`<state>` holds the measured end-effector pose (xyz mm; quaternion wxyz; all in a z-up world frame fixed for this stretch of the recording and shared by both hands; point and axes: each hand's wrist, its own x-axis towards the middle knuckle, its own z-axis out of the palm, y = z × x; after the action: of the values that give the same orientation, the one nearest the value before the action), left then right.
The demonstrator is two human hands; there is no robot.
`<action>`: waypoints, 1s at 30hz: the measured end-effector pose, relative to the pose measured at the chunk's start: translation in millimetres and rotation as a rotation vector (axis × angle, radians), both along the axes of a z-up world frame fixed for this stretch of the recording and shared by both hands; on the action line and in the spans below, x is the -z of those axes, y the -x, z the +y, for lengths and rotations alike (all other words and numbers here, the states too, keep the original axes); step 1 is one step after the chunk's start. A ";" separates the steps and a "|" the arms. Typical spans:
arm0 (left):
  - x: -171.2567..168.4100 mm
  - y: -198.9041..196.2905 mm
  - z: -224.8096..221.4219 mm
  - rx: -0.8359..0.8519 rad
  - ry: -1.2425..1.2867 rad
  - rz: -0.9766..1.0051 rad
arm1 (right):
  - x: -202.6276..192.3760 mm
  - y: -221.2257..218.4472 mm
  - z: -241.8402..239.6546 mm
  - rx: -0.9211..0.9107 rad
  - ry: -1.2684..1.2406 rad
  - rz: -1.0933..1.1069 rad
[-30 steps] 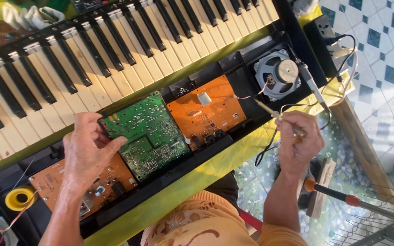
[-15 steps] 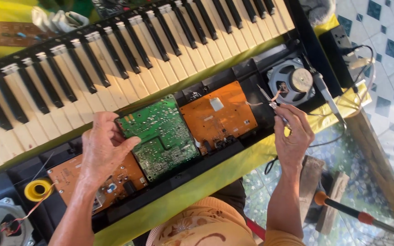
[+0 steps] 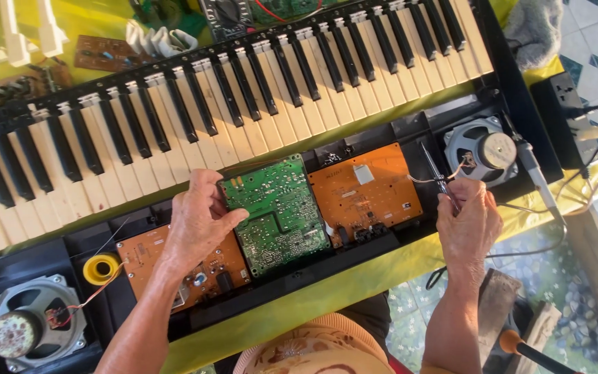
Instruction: Soldering components on circuit boards inside an electronic keyboard and repositioning the boards.
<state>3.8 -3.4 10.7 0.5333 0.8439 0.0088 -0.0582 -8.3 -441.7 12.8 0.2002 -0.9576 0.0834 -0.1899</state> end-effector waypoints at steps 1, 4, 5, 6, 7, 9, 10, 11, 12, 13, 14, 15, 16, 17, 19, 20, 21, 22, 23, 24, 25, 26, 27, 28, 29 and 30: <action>-0.6 1.5 0.3 0.001 0.005 0.012 | 1.8 -1.1 -1.0 0.037 0.052 0.077; -6.1 0.4 0.3 -0.001 0.000 0.022 | 6.6 -10.2 -6.0 0.055 0.099 0.186; -8.1 -0.5 -0.2 0.001 -0.005 0.024 | 8.2 -13.0 -8.3 0.040 0.097 0.220; -6.8 0.0 -0.3 0.001 -0.006 0.023 | 8.8 -13.5 -8.1 0.040 0.096 0.220; -5.7 0.4 -0.2 0.000 0.002 0.026 | 9.4 -13.8 -7.7 0.039 0.117 0.222; -5.0 0.1 0.6 -0.001 0.009 0.029 | 8.1 -15.1 -4.9 0.038 0.136 0.224; -5.4 -0.6 1.4 0.001 0.000 0.031 | 6.4 -15.8 -2.3 0.037 0.139 0.231; -5.0 -0.8 1.2 0.002 -0.006 0.034 | 4.2 -16.4 -0.7 0.036 0.145 0.239; -7.4 1.0 2.3 0.000 -0.006 0.033 | 10.4 -17.6 -3.9 0.034 0.146 0.239; -9.2 1.5 2.2 -0.010 0.013 0.055 | 16.0 -18.5 -8.3 0.022 0.155 0.237; -11.1 1.9 1.9 -0.021 0.031 0.076 | 21.6 -19.5 -13.0 0.009 0.164 0.235; -7.5 1.9 2.1 -0.019 0.032 0.075 | 16.8 -19.9 -12.0 0.012 0.164 0.233; -3.8 1.6 2.1 -0.015 0.027 0.070 | 12.1 -20.4 -11.2 0.002 0.158 0.233; -0.5 1.3 2.9 -0.010 0.019 0.067 | 8.1 -20.2 -9.6 -0.006 0.149 0.234; -3.2 0.9 4.2 -0.012 0.010 0.066 | 8.8 -16.8 -11.7 -0.019 0.119 0.214; -4.3 0.4 4.7 -0.017 0.002 0.066 | 9.3 -15.5 -12.8 -0.036 0.090 0.193; -6.3 -1.0 4.6 -0.012 0.002 0.067 | 1.1 -11.6 -8.9 -0.031 0.090 0.194; -8.0 -2.5 4.9 -0.005 -0.015 0.063 | -6.8 -7.9 -4.6 -0.026 0.058 0.181; -9.1 -2.7 4.6 0.000 -0.030 0.061 | -15.3 -4.4 -0.8 -0.024 0.028 0.169; -17.7 -2.4 2.8 0.002 -0.027 0.063 | -14.6 -0.2 -5.3 -0.022 0.031 0.172; -25.7 -2.6 -0.3 0.006 -0.125 0.125 | -14.7 4.4 -11.1 0.018 0.105 0.125; -33.7 -2.9 -3.5 0.012 -0.224 0.187 | -14.8 9.0 -17.2 0.057 0.179 0.078; -31.5 -3.5 -4.0 0.022 -0.217 0.189 | -3.9 12.7 -39.1 0.066 0.186 0.082; -29.3 -3.9 -4.7 0.015 -0.235 0.195 | 6.7 17.0 -61.4 0.026 0.116 -0.135; -27.8 -3.8 -4.1 0.006 -0.256 0.201 | 18.6 21.9 -82.3 -0.014 0.042 -0.352; -29.4 -4.6 -4.6 0.015 -0.255 0.203 | 6.8 26.8 -74.5 -0.006 0.046 -0.350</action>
<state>8.4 -8.0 40.1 0.4180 0.8945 0.0636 -0.1455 -35.0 -516.2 6.0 0.1901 -0.9146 0.0399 -0.3547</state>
